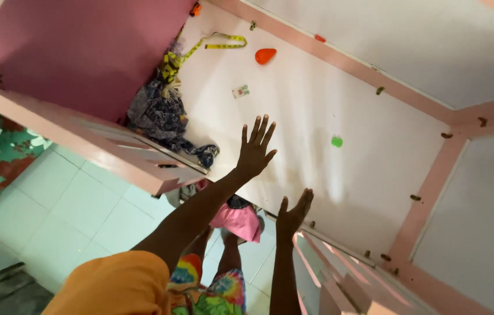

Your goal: Organizing various toys into a plastic bin and searching for items inside a wooden wardrobe.

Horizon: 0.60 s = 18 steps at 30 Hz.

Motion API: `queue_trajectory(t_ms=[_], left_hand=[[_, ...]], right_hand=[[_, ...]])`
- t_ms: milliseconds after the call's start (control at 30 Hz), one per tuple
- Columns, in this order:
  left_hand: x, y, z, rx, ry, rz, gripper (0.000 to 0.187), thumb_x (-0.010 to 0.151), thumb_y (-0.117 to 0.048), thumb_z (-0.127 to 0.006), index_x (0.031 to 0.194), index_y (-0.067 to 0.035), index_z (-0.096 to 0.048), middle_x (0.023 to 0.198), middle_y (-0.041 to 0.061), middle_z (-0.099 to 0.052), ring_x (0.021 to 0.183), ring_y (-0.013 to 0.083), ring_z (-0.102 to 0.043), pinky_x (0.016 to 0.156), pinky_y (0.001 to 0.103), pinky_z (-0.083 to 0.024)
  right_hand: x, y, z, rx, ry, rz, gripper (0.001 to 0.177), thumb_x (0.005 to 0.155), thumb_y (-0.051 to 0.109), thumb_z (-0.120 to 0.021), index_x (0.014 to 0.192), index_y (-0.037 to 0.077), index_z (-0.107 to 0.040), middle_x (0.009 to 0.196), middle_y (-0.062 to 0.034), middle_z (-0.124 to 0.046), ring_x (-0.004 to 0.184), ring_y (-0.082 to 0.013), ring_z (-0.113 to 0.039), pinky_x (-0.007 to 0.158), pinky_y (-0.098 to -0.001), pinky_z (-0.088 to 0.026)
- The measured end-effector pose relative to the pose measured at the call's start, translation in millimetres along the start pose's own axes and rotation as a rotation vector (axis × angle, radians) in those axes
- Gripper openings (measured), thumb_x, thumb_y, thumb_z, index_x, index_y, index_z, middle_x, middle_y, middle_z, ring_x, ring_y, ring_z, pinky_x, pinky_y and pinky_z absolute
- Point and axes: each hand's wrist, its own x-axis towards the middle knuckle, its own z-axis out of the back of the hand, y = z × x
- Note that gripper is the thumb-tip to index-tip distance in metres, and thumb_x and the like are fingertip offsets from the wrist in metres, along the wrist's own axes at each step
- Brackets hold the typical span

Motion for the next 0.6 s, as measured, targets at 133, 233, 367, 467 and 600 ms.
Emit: queue_trajectory(t_ms=[133,233,367,467,600], left_hand=[[0.1,22.3,-40.4,0.011,0.039,0.01,0.083,0.101,-0.043,-0.058,0.167,-0.014,-0.018,0.174,0.014,-0.009,0.162,0.0308,-0.005,0.127,0.061,0.0],[4.1,41.1,-61.3,0.035,0.072,0.009,0.085,0.099,-0.041,-0.061,0.167,-0.014,-0.017,0.175,0.013,-0.008,0.162,0.0298,-0.004,0.127,0.061,-0.001],[18.6,71.6,-85.0,0.087,0.093,0.01,0.092,0.095,-0.036,-0.068,0.167,-0.015,-0.015,0.175,0.012,-0.007,0.162,0.0284,-0.004,0.128,0.061,-0.002],[31.4,96.6,-102.8,0.126,0.105,0.018,0.095,0.093,-0.034,-0.07,0.167,-0.015,-0.013,0.175,0.012,-0.006,0.162,0.0281,-0.003,0.127,0.061,-0.002],[47.3,128.0,-126.3,0.193,0.094,0.066,0.098,0.092,-0.034,-0.072,0.168,-0.016,-0.012,0.175,0.011,-0.006,0.162,0.028,-0.003,0.128,0.061,-0.003]], right_hand=[[21.2,-19.4,-42.1,-0.045,-0.005,0.046,0.086,0.091,0.026,-0.072,0.16,-0.001,-0.029,0.165,-0.0249,-0.03,0.155,-0.04,-0.027,0.125,-0.0517,-0.026],[38.6,-27.2,-73.5,-0.064,0.013,0.059,0.089,0.092,0.03,-0.074,0.163,0.001,-0.027,0.169,-0.0229,-0.027,0.159,-0.0397,-0.022,0.127,-0.054,-0.024],[72.5,-58.7,-124.7,-0.158,0.135,-0.032,0.104,0.086,0.039,-0.079,0.163,0.004,-0.019,0.17,-0.0214,-0.017,0.158,-0.0385,-0.015,0.122,-0.0607,-0.019],[96.2,-80.3,-158.8,-0.223,0.213,-0.049,0.111,0.081,0.042,-0.079,0.164,0.006,-0.014,0.171,-0.0189,-0.012,0.159,-0.0362,-0.01,0.123,-0.0616,-0.017],[124.2,-102.6,-198.0,-0.34,0.352,0.0,0.116,0.081,0.042,-0.079,0.167,0.008,-0.008,0.175,-0.0161,-0.005,0.161,-0.034,-0.004,0.125,-0.06,-0.012]])
